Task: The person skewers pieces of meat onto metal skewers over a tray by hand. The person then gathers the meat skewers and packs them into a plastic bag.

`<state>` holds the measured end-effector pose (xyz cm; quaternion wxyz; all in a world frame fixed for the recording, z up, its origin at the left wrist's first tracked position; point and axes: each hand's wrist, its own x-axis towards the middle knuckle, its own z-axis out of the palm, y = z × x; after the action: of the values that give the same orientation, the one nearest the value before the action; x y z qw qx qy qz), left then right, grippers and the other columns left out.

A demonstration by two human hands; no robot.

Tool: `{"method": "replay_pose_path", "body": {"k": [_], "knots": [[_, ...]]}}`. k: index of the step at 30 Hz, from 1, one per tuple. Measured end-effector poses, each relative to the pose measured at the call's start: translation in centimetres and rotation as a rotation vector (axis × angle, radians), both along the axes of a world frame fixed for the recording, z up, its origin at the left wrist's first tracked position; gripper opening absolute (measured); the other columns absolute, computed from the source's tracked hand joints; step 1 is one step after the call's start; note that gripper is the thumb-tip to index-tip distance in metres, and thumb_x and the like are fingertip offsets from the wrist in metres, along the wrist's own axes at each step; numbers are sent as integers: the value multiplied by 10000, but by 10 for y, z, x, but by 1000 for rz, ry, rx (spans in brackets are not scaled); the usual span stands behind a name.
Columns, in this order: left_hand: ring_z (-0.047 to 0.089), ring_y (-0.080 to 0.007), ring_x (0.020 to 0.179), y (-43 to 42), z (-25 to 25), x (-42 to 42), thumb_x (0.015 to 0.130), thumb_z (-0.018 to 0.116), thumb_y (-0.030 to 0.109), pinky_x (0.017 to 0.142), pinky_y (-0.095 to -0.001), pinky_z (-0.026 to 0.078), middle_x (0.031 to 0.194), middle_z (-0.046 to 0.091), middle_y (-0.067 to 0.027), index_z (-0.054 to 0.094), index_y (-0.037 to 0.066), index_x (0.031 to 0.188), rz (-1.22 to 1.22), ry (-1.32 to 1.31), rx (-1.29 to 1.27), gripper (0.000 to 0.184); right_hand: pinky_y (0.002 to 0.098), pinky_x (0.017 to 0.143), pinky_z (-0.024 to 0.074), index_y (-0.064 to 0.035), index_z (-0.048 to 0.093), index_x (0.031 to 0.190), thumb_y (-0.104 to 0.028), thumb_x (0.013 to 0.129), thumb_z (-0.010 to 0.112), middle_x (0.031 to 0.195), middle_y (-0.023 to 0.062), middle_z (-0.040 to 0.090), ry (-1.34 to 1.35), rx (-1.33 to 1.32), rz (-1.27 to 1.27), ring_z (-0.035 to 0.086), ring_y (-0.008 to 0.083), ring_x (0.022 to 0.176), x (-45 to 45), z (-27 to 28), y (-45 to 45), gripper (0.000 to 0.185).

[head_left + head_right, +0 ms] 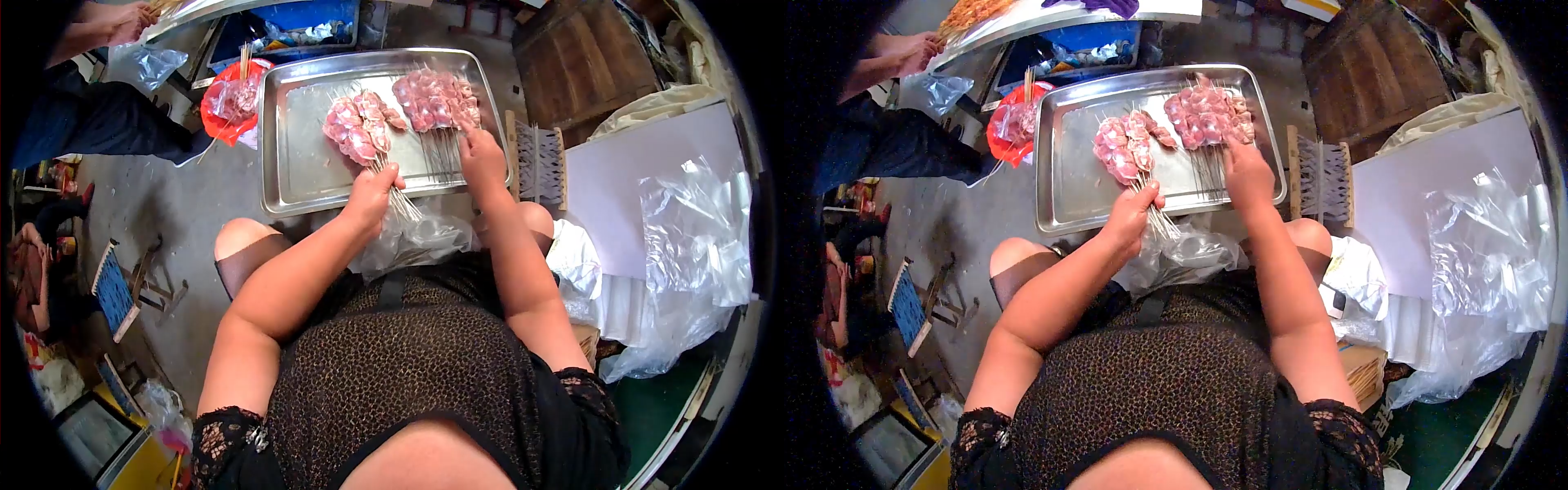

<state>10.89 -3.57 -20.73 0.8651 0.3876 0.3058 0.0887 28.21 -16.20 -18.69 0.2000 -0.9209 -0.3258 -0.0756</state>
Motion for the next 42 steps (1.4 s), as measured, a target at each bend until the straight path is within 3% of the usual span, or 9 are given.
{"method": "replay_pose_path", "body": {"k": [6,16,18,19,22,23,26,29,42], "knots": [[591,-154,673,2,-7,4,929,490,271,607,-305,483,810,628,-79,620,6,887,-81,13,-10,298,370,748,483,-48,630,1057,-214,833,573,973,180,631,698,217,299,611,339,856,-58,7,28,284],[588,-130,708,2,1,1,925,505,319,634,-291,476,807,632,-52,611,38,889,-54,-33,-102,302,437,691,457,-23,639,845,-234,832,523,770,166,588,456,30,625,577,340,743,-52,23,30,242],[562,-126,630,5,-1,-1,910,534,295,565,-291,459,722,607,-41,602,60,769,-88,-23,94,282,377,648,470,0,628,867,-258,854,524,753,107,598,704,310,420,576,244,698,-49,16,30,279],[515,-115,571,1,6,0,894,537,236,529,-283,429,675,576,-26,571,65,688,-30,-24,97,270,304,612,462,2,612,849,-338,881,530,727,48,575,1184,249,173,540,150,686,-50,28,29,351],[504,-115,584,-2,-13,5,867,519,143,529,-277,414,675,568,-19,564,48,679,-77,-103,328,215,265,595,448,-31,589,875,-407,886,531,755,28,545,1609,225,255,510,112,693,-62,23,30,380],[492,-100,616,-1,-20,3,830,505,96,550,-274,418,698,561,-9,561,41,704,-188,18,534,149,255,599,442,-38,565,899,-445,877,540,783,26,544,1533,181,258,510,117,686,-73,21,32,409],[616,-345,693,-6,8,-14,820,536,165,627,-440,471,764,622,-191,494,-4,1026,-177,264,1117,269,273,685,434,-46,547,968,-454,892,507,857,24,557,1614,417,182,509,120,781,-108,45,37,417],[583,-450,792,-5,39,-23,802,559,189,677,-509,459,825,602,-264,398,-4,1138,-358,287,1258,420,277,752,431,-48,546,974,-429,912,472,899,35,569,1484,498,289,519,127,839,-110,22,33,392],[593,-439,776,-26,77,-78,786,619,305,669,-493,476,888,592,-288,-45,-60,1383,-447,131,1421,964,287,700,476,36,616,899,-318,933,440,814,72,643,1223,678,305,590,145,732,-112,21,35,397]]}}
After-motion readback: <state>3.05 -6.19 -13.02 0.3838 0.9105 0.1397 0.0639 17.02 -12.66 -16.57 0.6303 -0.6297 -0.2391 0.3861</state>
